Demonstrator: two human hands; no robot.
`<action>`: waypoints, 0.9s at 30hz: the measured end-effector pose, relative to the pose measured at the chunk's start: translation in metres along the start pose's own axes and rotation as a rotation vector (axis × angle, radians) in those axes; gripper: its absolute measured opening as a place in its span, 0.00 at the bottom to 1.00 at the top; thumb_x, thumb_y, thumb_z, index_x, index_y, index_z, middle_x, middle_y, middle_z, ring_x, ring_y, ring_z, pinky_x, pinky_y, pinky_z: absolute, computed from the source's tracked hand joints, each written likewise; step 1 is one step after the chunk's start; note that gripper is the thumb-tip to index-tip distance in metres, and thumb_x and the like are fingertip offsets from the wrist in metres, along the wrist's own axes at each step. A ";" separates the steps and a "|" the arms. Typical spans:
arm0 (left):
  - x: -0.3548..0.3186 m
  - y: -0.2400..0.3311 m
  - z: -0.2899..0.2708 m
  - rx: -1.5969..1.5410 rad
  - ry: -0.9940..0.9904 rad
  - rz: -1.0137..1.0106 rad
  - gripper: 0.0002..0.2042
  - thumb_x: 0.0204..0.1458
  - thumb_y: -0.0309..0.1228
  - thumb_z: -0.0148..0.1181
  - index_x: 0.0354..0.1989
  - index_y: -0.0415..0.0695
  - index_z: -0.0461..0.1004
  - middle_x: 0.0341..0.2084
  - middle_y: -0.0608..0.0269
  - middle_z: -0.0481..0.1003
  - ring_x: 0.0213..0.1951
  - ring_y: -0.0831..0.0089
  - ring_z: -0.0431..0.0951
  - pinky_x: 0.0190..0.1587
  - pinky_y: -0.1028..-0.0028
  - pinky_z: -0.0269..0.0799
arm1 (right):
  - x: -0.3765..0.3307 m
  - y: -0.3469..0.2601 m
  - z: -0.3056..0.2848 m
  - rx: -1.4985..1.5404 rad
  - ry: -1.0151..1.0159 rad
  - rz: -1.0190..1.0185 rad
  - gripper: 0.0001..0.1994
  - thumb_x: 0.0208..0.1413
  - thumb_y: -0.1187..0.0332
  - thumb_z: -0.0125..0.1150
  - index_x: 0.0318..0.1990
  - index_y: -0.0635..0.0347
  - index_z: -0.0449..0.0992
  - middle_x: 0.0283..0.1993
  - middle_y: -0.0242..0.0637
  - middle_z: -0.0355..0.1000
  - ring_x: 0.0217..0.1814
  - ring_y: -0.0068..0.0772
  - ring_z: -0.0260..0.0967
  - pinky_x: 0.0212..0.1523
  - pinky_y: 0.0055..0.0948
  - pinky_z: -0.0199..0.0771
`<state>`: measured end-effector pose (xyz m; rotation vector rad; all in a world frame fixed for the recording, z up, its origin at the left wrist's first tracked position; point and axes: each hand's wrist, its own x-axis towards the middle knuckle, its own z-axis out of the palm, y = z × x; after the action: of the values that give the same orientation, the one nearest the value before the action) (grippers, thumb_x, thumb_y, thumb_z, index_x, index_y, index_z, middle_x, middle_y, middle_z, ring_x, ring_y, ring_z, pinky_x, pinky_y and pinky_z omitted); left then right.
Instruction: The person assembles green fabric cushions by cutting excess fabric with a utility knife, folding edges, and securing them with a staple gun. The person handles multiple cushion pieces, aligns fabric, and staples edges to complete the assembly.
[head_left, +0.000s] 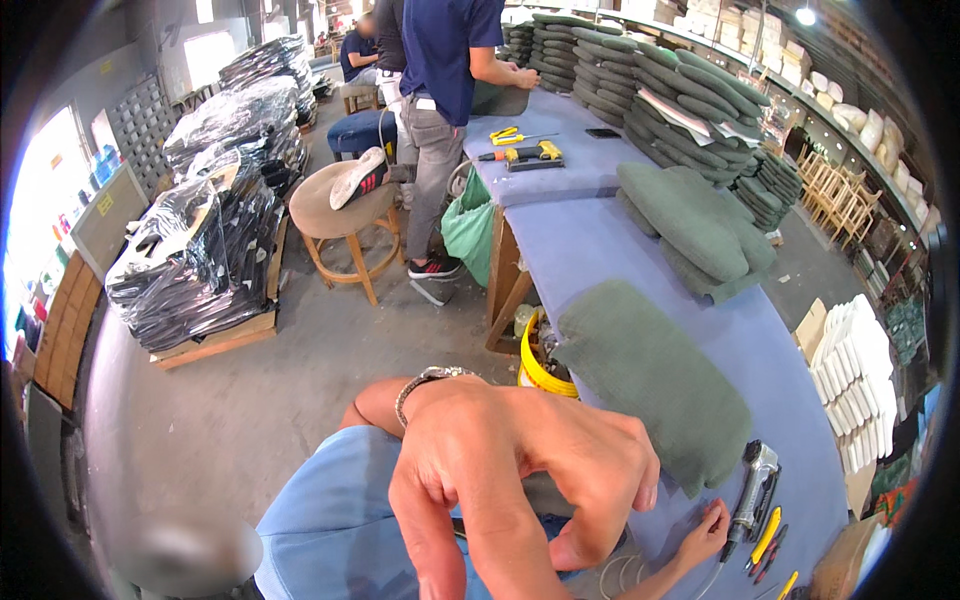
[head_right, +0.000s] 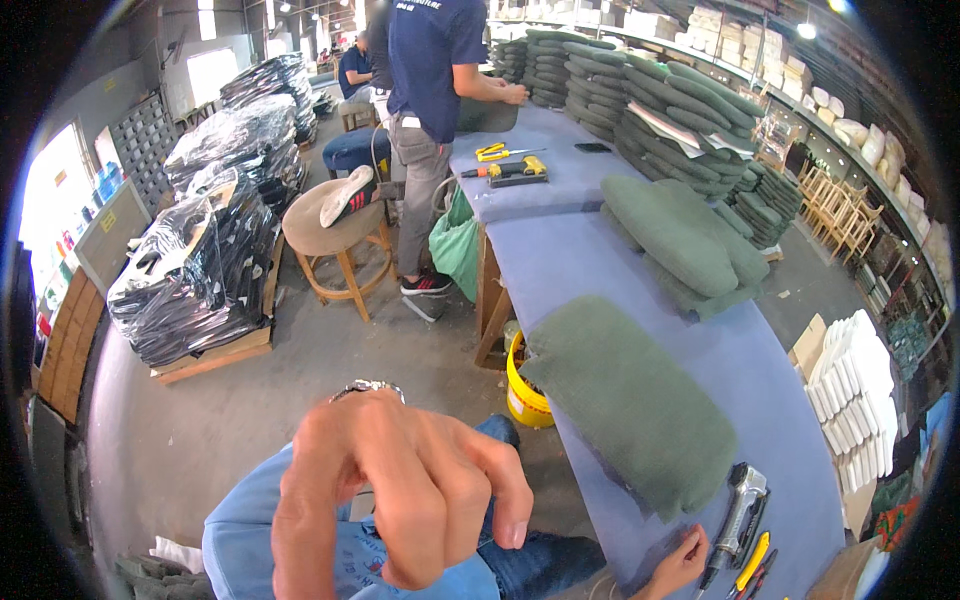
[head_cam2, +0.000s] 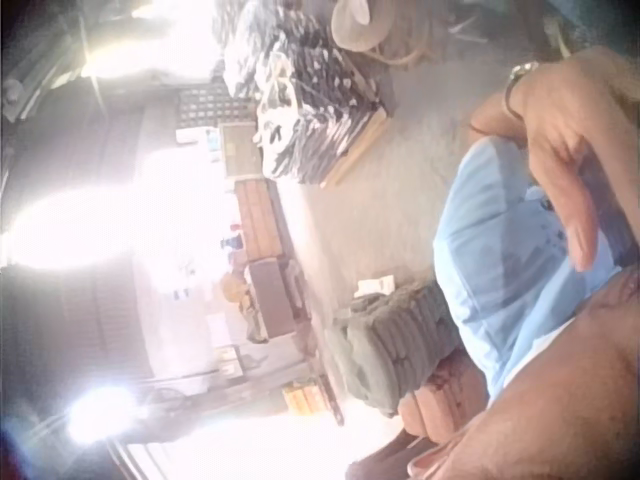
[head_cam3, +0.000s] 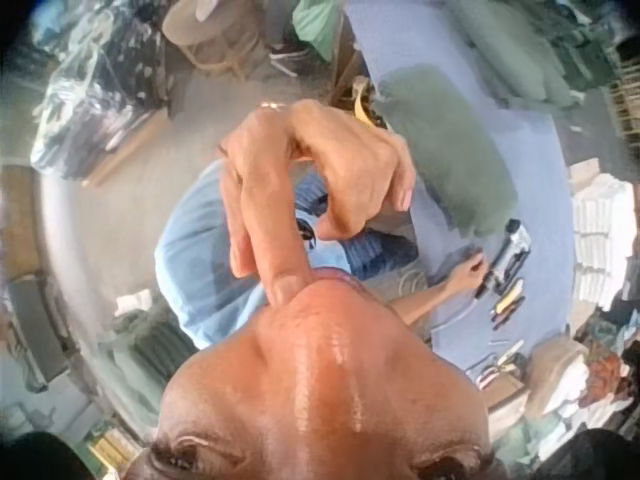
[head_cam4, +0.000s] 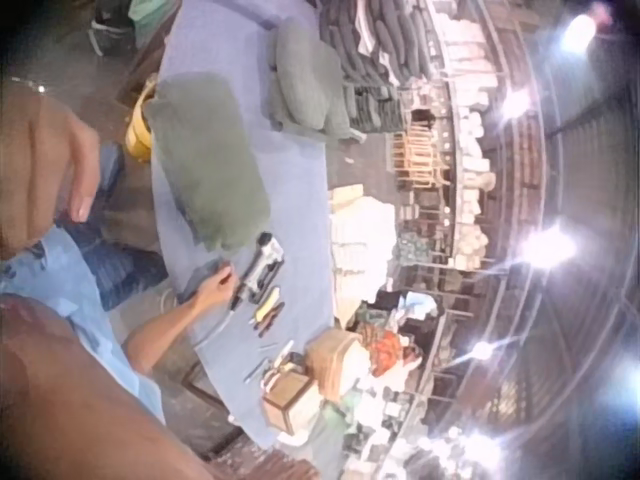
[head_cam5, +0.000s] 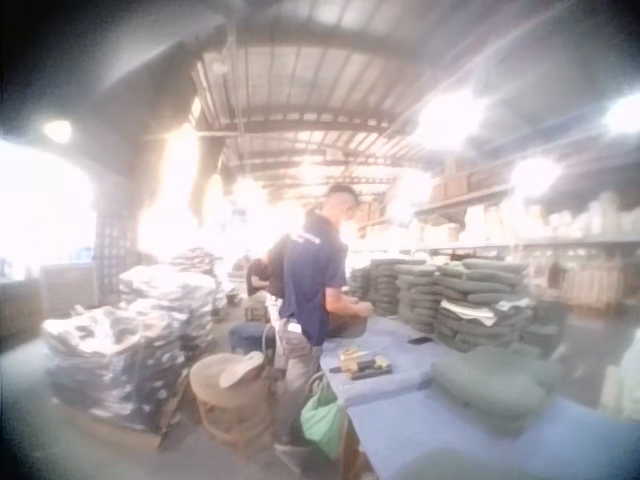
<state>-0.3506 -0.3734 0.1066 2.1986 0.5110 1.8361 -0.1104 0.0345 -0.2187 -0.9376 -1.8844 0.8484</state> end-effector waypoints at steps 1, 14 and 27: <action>-0.001 -0.005 -0.004 0.010 -0.015 0.030 0.09 0.59 0.47 0.65 0.42 0.61 0.84 0.33 0.59 0.77 0.33 0.65 0.75 0.53 0.51 0.67 | -0.002 -0.002 0.001 0.025 0.011 -0.001 0.16 0.72 0.64 0.52 0.52 0.68 0.78 0.47 0.40 0.79 0.47 0.29 0.76 0.50 0.28 0.77; -0.011 0.021 -0.034 0.138 -0.110 0.173 0.13 0.60 0.49 0.65 0.45 0.59 0.86 0.31 0.63 0.74 0.31 0.69 0.73 0.49 0.57 0.68 | 0.002 0.011 0.001 0.023 0.064 -0.049 0.15 0.71 0.64 0.53 0.50 0.68 0.79 0.45 0.39 0.78 0.43 0.26 0.75 0.48 0.27 0.78; -0.015 -0.004 -0.032 0.115 -0.025 0.042 0.08 0.65 0.45 0.55 0.40 0.67 0.83 0.27 0.56 0.79 0.29 0.66 0.76 0.51 0.48 0.67 | -0.012 -0.034 0.004 0.040 0.069 0.023 0.14 0.70 0.66 0.56 0.49 0.70 0.79 0.44 0.39 0.79 0.44 0.26 0.76 0.47 0.27 0.78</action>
<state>-0.3846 -0.3769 0.0973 2.3198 0.5833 1.8408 -0.1195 0.0072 -0.1970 -0.9537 -1.7949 0.8540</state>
